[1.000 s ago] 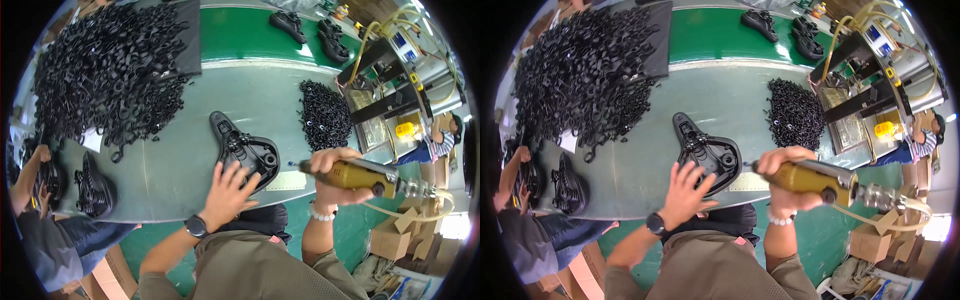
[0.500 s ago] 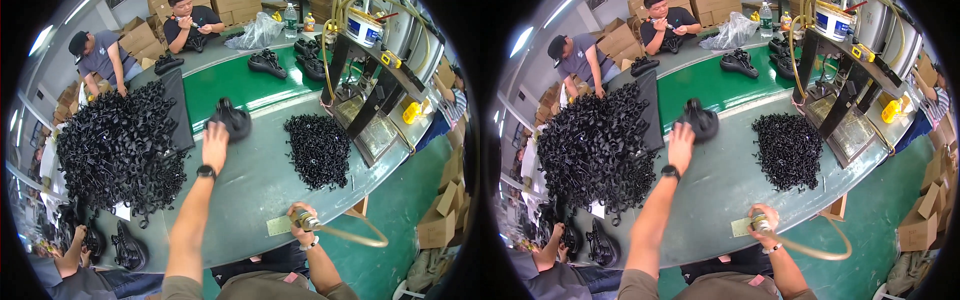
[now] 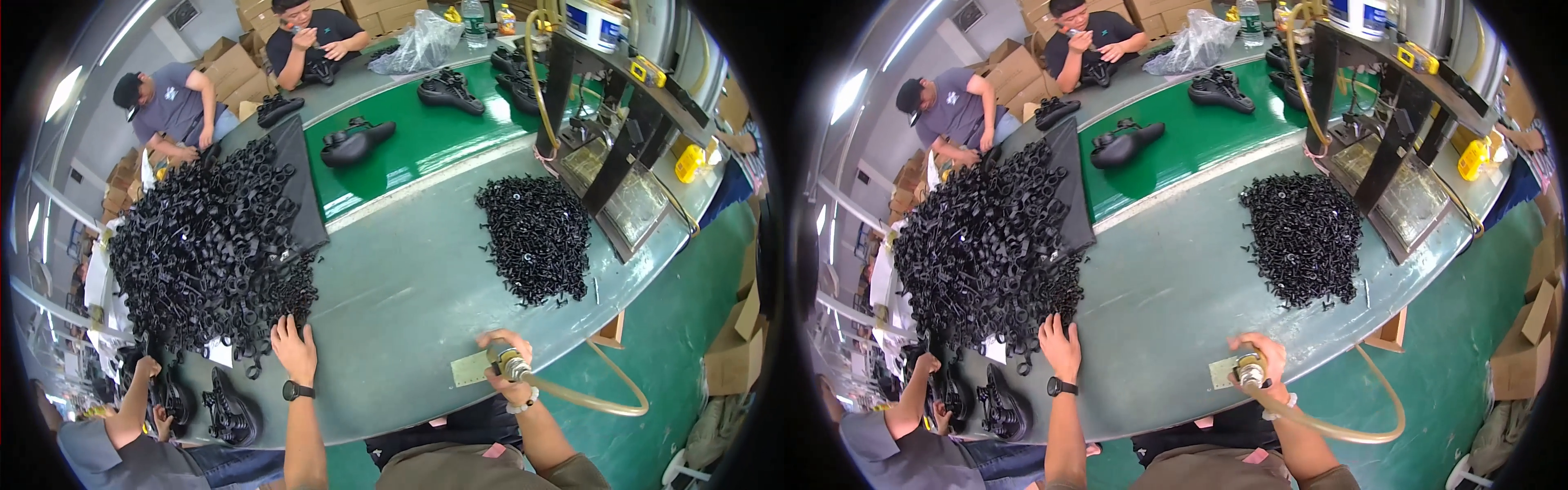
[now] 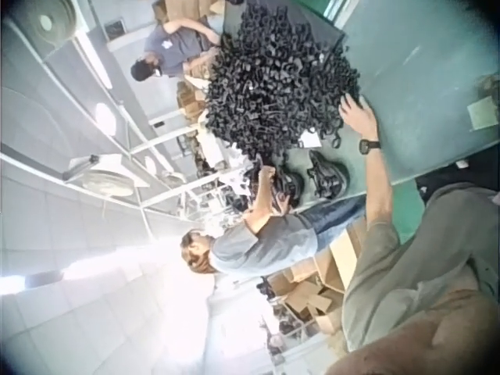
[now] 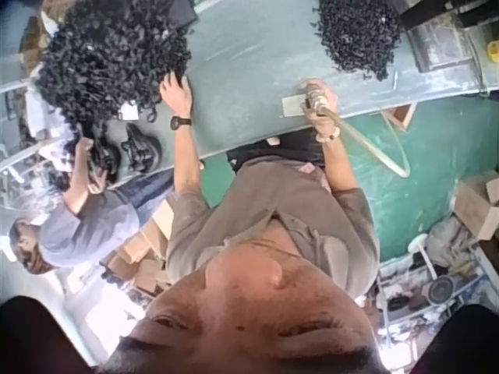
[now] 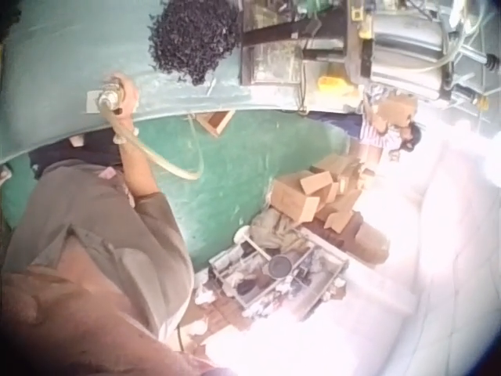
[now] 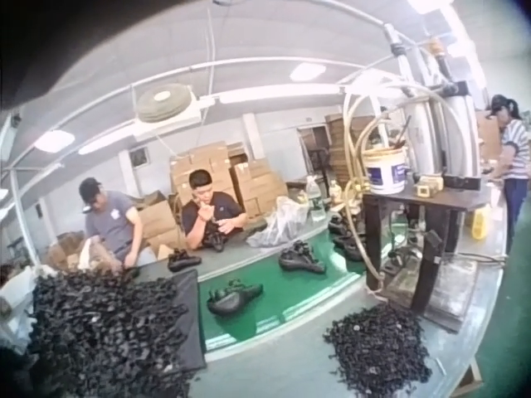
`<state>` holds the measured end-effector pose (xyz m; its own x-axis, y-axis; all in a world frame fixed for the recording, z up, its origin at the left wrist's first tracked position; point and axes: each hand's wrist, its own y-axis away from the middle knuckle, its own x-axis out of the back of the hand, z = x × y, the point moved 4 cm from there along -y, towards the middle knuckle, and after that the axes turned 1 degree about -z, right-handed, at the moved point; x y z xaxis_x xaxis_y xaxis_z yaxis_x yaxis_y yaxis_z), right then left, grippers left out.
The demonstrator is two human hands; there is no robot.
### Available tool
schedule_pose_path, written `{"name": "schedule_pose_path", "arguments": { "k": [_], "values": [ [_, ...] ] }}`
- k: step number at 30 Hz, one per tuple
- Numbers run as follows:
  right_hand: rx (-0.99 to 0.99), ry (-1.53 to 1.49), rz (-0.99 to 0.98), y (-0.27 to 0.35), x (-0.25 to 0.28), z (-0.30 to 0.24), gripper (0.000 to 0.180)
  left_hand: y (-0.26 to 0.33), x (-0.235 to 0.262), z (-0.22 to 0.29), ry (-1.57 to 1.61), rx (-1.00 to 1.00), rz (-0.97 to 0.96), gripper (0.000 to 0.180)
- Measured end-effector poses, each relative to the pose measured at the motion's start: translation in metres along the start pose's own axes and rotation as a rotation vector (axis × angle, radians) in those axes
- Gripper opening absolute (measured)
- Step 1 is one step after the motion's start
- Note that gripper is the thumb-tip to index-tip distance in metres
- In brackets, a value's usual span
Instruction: Assemble plastic components and clips onto bicycle seats using a pneumatic screwdriver.
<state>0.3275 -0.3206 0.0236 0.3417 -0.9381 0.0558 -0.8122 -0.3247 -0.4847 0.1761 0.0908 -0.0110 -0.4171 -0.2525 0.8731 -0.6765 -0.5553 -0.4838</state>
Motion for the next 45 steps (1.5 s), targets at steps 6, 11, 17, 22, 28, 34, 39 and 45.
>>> {"name": "schedule_pose_path", "arguments": {
  "k": [6,11,17,22,28,34,39,45],
  "values": [
    [-0.024,0.03,0.019,0.015,-0.005,0.019,0.052,0.003,0.007,-0.013,0.044,0.037,-0.01,0.021],
    [-0.076,-0.268,0.154,0.033,-0.014,0.016,0.048,0.009,0.021,-0.004,0.168,-0.052,0.177,0.015],
    [-0.16,-0.634,0.23,0.018,-0.08,-0.072,0.09,0.106,0.043,0.082,1.724,0.783,-0.315,0.018],
    [-0.189,-0.767,0.256,0.016,-0.108,-0.083,0.09,0.15,0.089,0.151,2.23,0.999,-0.488,0.015],
    [-0.225,-0.808,0.32,0.021,-0.115,-0.082,0.091,0.159,0.091,0.151,2.417,1.149,-0.443,0.014],
    [-0.277,-0.808,0.361,0.021,-0.115,-0.083,0.089,0.164,0.086,0.15,2.453,1.167,-0.452,0.014],
    [-0.381,-0.935,0.399,0.018,-0.125,-0.079,0.083,0.164,0.088,0.148,2.641,0.986,-0.52,0.017],
    [-0.512,-0.918,0.56,0.006,-0.103,-0.079,0.071,0.17,0.104,0.03,1.083,0.731,-0.179,0.036]
  ]
}}
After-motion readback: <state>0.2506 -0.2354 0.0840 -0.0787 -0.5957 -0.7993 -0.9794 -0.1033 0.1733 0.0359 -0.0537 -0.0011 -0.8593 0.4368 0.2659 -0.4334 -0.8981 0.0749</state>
